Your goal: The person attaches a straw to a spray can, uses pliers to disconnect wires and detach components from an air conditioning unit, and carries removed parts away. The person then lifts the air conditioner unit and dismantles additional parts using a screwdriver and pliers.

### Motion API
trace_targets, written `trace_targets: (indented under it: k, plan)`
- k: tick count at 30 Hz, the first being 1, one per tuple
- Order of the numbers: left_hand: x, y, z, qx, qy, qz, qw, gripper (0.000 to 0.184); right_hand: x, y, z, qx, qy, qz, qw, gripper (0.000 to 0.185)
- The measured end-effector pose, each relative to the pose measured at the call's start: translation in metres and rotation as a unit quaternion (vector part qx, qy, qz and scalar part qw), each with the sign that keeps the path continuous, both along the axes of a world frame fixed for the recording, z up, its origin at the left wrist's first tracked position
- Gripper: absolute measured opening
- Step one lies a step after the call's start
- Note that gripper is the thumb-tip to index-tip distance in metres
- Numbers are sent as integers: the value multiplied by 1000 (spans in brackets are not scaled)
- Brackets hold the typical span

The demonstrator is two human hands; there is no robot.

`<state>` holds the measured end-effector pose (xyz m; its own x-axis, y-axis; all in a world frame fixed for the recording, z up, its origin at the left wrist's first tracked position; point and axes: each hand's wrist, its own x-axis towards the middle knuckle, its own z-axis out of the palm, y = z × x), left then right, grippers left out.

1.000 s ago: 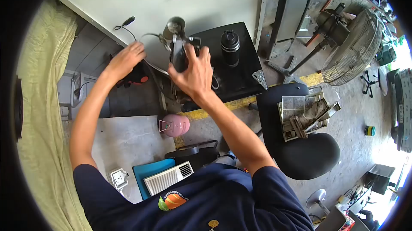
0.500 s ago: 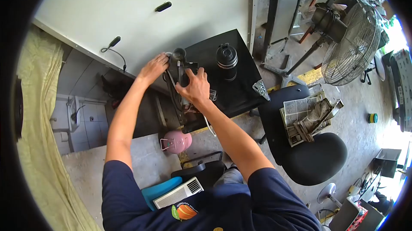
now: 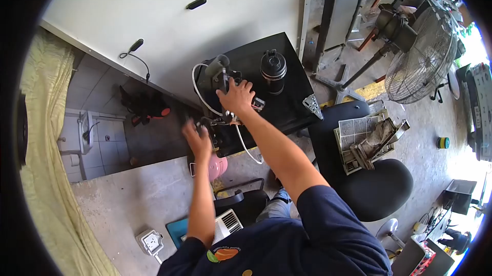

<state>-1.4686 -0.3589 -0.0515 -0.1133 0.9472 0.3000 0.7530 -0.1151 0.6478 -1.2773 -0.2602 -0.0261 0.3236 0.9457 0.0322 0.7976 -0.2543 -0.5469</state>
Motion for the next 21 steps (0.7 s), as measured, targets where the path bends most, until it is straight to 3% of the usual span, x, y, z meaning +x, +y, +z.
trace_targets:
  k: [2, 5, 9, 10, 11, 13, 14, 16, 17, 18, 19, 20, 21]
  plan:
    - [12, -58, -27, -114, -70, 81, 988, 52, 8, 3, -2, -30, 14, 11, 999, 73]
    - [46, -117, -45, -75, -66, 77, 992, 48, 20, -8, 8, -53, 29, 23, 998, 74]
    - [68, -160, -68, -57, -62, 42, 996, 47, 39, -68, 43, 138, 43, 110, 983, 69]
    - [67, -170, -64, -54, -60, 39, 996, 47, 52, -107, 64, 115, 69, 151, 979, 63]
    - [69, -177, -59, -57, -40, 26, 997, 46, 61, -144, 75, 194, 73, 148, 967, 42]
    - [74, -199, -51, -69, -2, -1, 998, 45, 92, -234, 98, -17, 160, 162, 974, 24]
    - [76, -213, -50, -76, 18, -16, 997, 44, 101, -284, 73, 61, 181, 126, 974, 28]
    - [62, -239, -84, -135, 43, -52, 989, 46, 149, -381, 45, 15, 134, 169, 976, 21]
    - [52, -246, -97, -133, 45, -59, 988, 46, 180, -425, 40, -33, 159, 134, 978, 15]
    - [42, -255, -108, -321, 24, -102, 941, 46, 220, -468, 31, -30, 137, 87, 986, 7]
    - [35, -270, -113, -497, 5, -139, 857, 47, 259, -509, 23, -28, 116, 38, 992, 5]
    - [49, -280, -110, -498, 14, -149, 854, 47, 300, -538, 51, 25, 95, 0, 995, 26]
    - [50, -297, -103, -511, 16, -145, 847, 47, 339, -576, 59, 131, 319, -131, 930, 41]
